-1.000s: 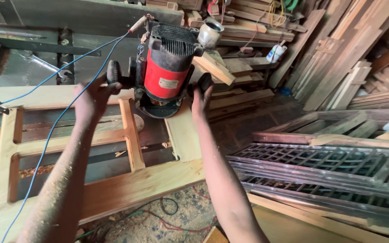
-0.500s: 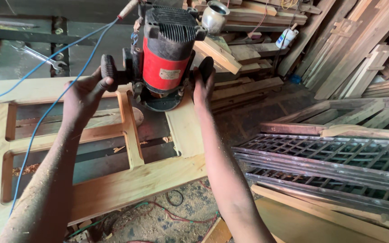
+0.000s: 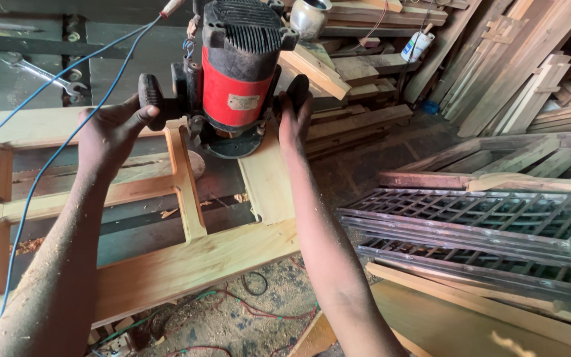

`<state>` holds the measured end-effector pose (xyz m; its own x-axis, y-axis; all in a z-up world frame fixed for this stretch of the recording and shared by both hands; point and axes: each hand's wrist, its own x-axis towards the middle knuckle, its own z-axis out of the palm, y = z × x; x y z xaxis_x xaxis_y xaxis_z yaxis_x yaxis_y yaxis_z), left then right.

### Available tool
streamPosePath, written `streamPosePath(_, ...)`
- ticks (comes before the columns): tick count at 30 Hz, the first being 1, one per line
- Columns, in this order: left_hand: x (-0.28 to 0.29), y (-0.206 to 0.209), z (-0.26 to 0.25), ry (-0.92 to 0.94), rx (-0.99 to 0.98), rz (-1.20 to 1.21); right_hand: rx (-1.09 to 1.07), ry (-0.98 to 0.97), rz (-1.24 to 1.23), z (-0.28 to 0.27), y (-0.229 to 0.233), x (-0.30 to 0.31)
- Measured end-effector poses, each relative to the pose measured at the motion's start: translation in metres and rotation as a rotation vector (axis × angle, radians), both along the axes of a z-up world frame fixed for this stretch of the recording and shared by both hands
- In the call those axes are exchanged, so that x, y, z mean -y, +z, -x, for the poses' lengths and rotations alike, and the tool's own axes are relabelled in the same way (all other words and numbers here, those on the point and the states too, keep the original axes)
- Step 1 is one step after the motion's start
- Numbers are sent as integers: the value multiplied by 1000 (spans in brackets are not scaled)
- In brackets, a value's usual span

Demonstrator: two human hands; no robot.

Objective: The person uses a handheld electric router to shape the edges of a wooden frame. They guide the tool along the wood's perimeter, creating a groove, and then lift the frame to inspect the work.

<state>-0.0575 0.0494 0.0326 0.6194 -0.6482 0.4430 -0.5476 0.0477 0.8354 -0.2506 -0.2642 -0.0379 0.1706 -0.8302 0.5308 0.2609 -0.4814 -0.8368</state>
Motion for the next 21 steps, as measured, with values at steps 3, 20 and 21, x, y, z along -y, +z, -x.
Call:
streamPosePath(3, -1, -1, -1, -32, -58, 36, 87, 74, -124, -1, 3, -3)
streamPosePath(20, -9, 3, -2, -90, -71, 19, 62, -10, -72, 7, -2, -6)
streamPosePath(21, -8, 3, -2, -97, -73, 26, 86, 6, -96, 7, -2, -7)
